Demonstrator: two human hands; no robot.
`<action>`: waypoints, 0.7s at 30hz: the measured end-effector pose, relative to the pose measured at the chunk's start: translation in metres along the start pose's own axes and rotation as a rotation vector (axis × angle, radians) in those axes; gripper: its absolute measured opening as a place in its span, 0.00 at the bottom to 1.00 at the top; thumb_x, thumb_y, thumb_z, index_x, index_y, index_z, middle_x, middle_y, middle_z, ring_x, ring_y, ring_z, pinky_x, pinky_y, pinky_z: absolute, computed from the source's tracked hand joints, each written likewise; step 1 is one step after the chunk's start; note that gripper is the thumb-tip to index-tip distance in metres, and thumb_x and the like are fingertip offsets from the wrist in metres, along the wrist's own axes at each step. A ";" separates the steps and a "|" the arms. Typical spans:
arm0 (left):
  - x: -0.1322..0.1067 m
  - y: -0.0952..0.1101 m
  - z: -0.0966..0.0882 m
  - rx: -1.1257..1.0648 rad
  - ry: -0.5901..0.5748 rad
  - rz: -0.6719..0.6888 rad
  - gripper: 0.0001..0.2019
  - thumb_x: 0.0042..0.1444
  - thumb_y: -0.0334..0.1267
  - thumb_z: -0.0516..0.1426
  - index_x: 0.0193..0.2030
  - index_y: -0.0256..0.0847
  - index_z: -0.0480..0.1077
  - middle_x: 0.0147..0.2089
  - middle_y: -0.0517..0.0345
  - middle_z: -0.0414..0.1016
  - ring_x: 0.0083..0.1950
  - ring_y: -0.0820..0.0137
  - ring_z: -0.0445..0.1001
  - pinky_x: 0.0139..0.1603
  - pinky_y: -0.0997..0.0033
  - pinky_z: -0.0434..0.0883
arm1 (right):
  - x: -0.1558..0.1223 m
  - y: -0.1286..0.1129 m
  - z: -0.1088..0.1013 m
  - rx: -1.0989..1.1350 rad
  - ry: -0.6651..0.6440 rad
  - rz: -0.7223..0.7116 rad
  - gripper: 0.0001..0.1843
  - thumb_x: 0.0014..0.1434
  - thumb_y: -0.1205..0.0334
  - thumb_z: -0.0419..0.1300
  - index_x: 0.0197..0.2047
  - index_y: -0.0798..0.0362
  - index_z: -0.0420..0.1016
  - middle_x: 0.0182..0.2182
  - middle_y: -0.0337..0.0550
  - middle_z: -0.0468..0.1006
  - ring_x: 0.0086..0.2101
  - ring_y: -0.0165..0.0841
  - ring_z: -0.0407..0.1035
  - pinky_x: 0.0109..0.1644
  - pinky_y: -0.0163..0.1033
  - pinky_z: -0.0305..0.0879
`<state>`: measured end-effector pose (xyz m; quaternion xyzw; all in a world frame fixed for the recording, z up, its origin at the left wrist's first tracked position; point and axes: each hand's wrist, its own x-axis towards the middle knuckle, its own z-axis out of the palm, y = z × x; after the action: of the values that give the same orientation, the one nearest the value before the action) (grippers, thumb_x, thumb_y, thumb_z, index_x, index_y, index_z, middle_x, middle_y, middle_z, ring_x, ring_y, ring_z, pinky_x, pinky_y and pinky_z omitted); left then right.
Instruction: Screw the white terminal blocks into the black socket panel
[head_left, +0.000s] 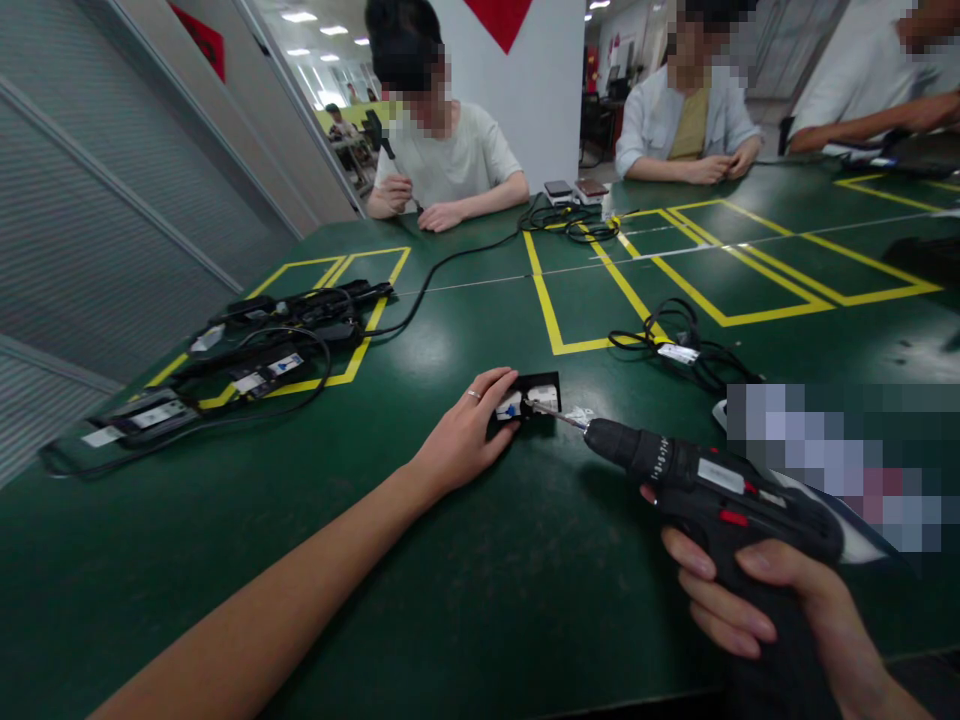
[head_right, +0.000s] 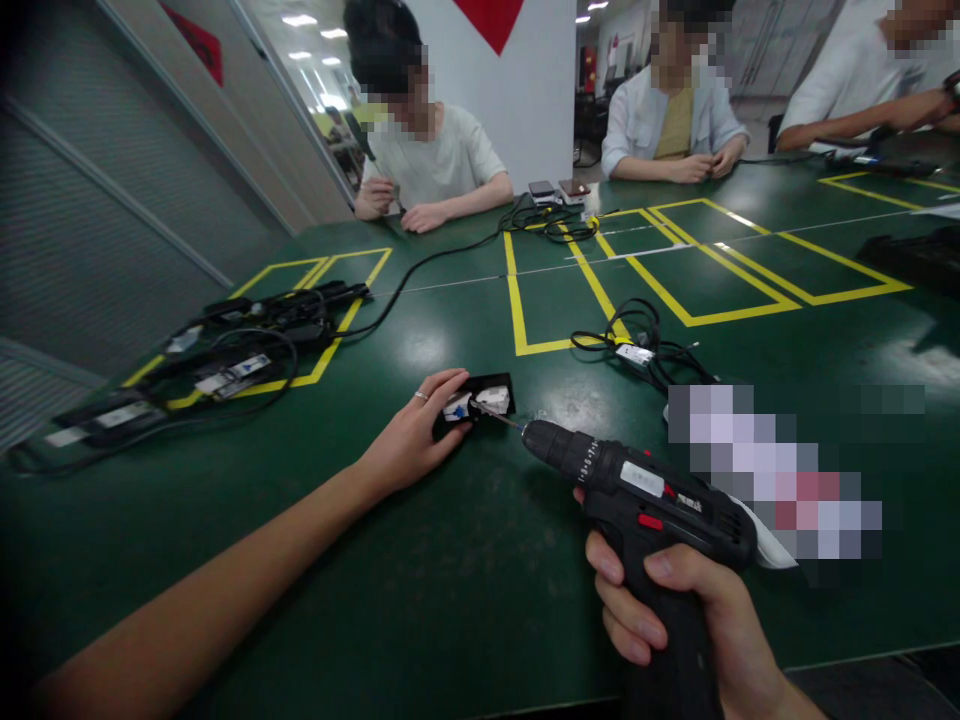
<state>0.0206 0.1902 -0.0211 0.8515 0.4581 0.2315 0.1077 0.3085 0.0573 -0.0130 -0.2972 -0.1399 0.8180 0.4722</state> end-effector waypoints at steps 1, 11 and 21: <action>0.000 0.000 0.000 -0.002 0.001 0.002 0.29 0.60 0.35 0.51 0.66 0.44 0.47 0.66 0.50 0.51 0.65 0.59 0.57 0.66 0.54 0.59 | 0.000 0.000 0.000 -0.001 0.000 0.001 0.34 0.46 0.63 0.56 0.59 0.53 0.63 0.27 0.41 0.67 0.15 0.20 0.45 0.17 0.32 0.49; 0.000 0.000 0.001 -0.016 0.007 -0.008 0.29 0.59 0.35 0.51 0.66 0.45 0.47 0.66 0.49 0.51 0.65 0.58 0.58 0.65 0.52 0.60 | 0.001 -0.001 0.001 0.005 0.004 0.000 0.34 0.46 0.63 0.56 0.59 0.53 0.63 0.27 0.42 0.67 0.14 0.20 0.44 0.17 0.32 0.48; 0.000 0.000 0.000 -0.013 0.001 -0.005 0.29 0.59 0.35 0.51 0.66 0.45 0.47 0.66 0.50 0.51 0.65 0.58 0.57 0.66 0.53 0.59 | 0.001 0.000 0.000 0.010 -0.003 0.003 0.34 0.46 0.63 0.56 0.59 0.53 0.62 0.27 0.42 0.68 0.15 0.20 0.44 0.17 0.32 0.48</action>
<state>0.0206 0.1902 -0.0213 0.8494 0.4589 0.2347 0.1134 0.3079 0.0579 -0.0132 -0.2938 -0.1361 0.8199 0.4722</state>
